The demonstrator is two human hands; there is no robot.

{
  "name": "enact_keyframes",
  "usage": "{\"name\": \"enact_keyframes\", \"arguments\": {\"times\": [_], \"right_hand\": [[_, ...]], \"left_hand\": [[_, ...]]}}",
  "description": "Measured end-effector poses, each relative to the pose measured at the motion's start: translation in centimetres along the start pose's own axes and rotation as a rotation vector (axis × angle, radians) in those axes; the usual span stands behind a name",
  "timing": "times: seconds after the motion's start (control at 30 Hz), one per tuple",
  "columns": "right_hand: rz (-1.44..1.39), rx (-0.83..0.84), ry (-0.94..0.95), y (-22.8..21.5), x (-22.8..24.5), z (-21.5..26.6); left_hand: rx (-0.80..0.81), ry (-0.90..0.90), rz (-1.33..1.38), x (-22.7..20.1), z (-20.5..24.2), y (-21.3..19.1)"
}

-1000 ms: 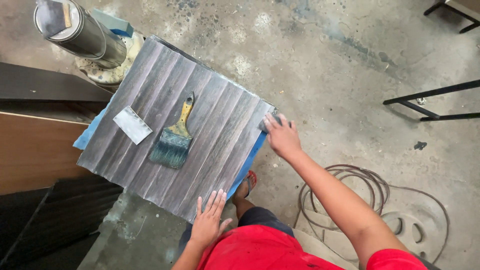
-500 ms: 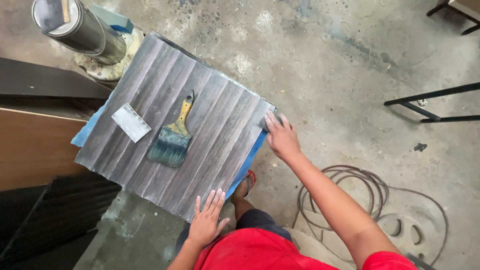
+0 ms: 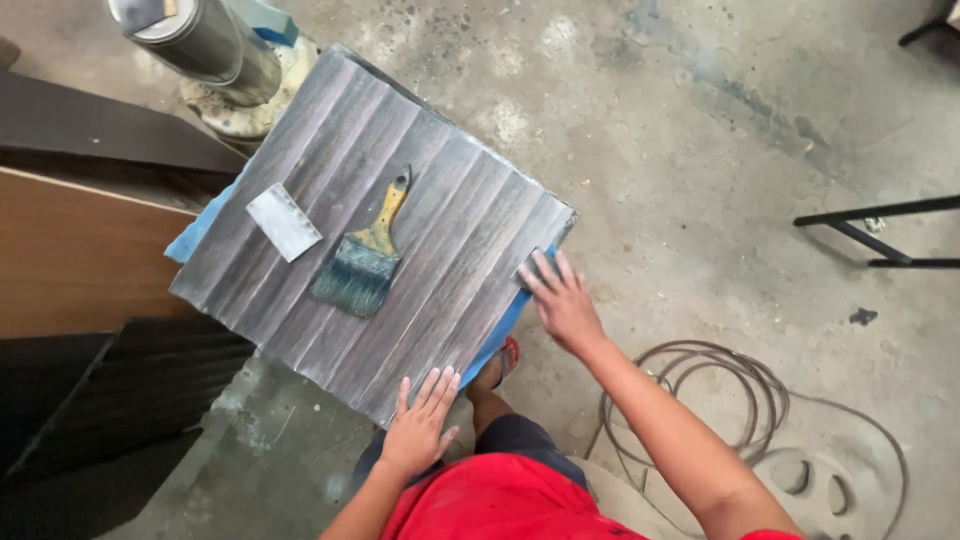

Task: Manually sanding and cleaning a textured furniture panel using a sanding block, brush, and scraper.

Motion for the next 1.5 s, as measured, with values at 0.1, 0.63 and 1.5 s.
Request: {"name": "enact_keyframes", "arguments": {"times": [0.1, 0.63, 1.5], "right_hand": [[-0.031, 0.069, 0.142, 0.1, -4.1, -2.1], [-0.686, 0.107, -0.039, 9.6, 15.0, 18.4], [-1.584, -0.203, 1.124, 20.6, 17.4, 19.3]], "left_hand": [[0.008, 0.012, 0.005, -0.1, 0.5, -0.3], [-0.027, 0.121, 0.322, 2.5, 7.3, 1.1], [-0.005, -0.724, 1.079, 17.1, 18.9, 13.4]]}}
Point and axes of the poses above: each hand's wrist, its own z-axis away from the middle knuckle, its own y-axis out of the palm, x = y × z, the point moved 10 cm from there along -z, towards the middle knuckle, and after that the axes turned 7 degrees about y, right-handed, at the moved point
